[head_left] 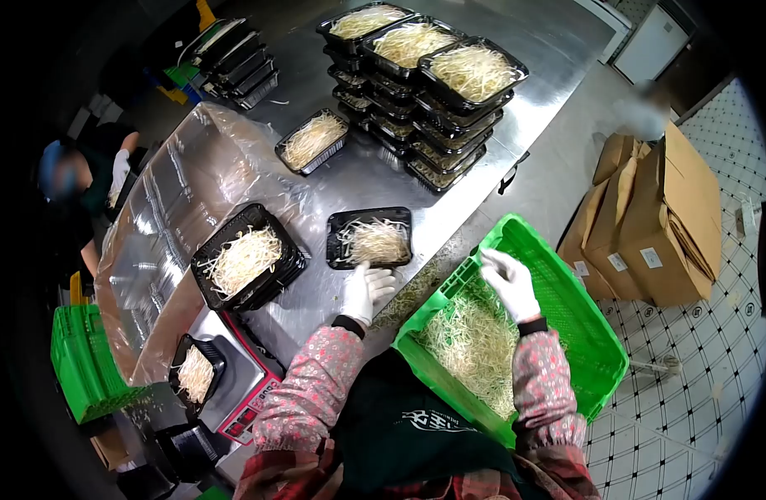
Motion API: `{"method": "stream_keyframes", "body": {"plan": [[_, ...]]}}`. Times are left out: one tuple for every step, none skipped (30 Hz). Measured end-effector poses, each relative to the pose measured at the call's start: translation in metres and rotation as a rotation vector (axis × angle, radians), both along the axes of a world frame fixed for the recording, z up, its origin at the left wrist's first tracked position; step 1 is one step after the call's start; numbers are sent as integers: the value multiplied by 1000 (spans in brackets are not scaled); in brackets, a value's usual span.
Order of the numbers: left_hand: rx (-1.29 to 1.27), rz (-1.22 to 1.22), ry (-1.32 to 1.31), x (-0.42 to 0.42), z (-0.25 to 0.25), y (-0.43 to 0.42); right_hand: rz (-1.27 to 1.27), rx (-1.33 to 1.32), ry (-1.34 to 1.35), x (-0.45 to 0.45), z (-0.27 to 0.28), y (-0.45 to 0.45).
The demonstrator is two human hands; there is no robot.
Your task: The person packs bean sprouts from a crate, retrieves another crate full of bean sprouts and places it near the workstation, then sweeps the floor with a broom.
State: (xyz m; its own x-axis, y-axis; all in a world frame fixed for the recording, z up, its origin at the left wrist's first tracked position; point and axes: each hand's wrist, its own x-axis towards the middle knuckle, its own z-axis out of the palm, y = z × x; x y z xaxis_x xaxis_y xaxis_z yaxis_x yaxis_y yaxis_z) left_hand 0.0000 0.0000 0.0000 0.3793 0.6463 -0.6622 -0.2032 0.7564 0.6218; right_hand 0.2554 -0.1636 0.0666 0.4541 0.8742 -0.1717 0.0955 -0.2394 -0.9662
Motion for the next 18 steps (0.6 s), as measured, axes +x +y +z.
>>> {"method": "stream_keyframes", "body": {"plan": [[-14,30,-6,-3,9,7,-58,-14,3,2,-6,-17],[23,77,6,-12,2,20,-120,-3,36,4,-13,-35],[46,127,13,-2,-9,17,-179,-5,63,23,-16,-65],[113,108,-37,-1,-10,19,-258,-30,130,24,-22,-79],[173,95,-86,2,-12,16,-331,-63,196,23,-27,-92],[54,95,-159,8,-11,11,-368,-74,218,19,-34,-102],[53,124,-31,22,5,5,-377,-104,194,15,-41,-110],[71,144,-28,26,1,5,-368,-104,218,15,-46,-118],[88,166,-26,29,-7,7,-358,-105,240,16,-48,-125],[148,151,0,28,-14,11,-360,-101,244,15,-47,-130],[207,135,27,25,-21,17,-365,-98,244,17,-47,-134],[229,137,10,24,-16,20,-384,-102,253,16,-47,-139],[242,168,4,24,-11,23,-401,-107,262,15,-47,-145],[242,188,-6,25,-6,28,-421,-113,268,16,-53,-150],[241,207,-17,25,-2,34,-426,-116,270,17,-55,-153],[240,204,-8,26,-5,45,-416,-105,249,17,-55,-157],[225,163,-14,23,-10,57,-403,-93,229,16,-56,-159],[219,130,-31,22,-15,69,-407,-102,237,16,-57,-160]]}}
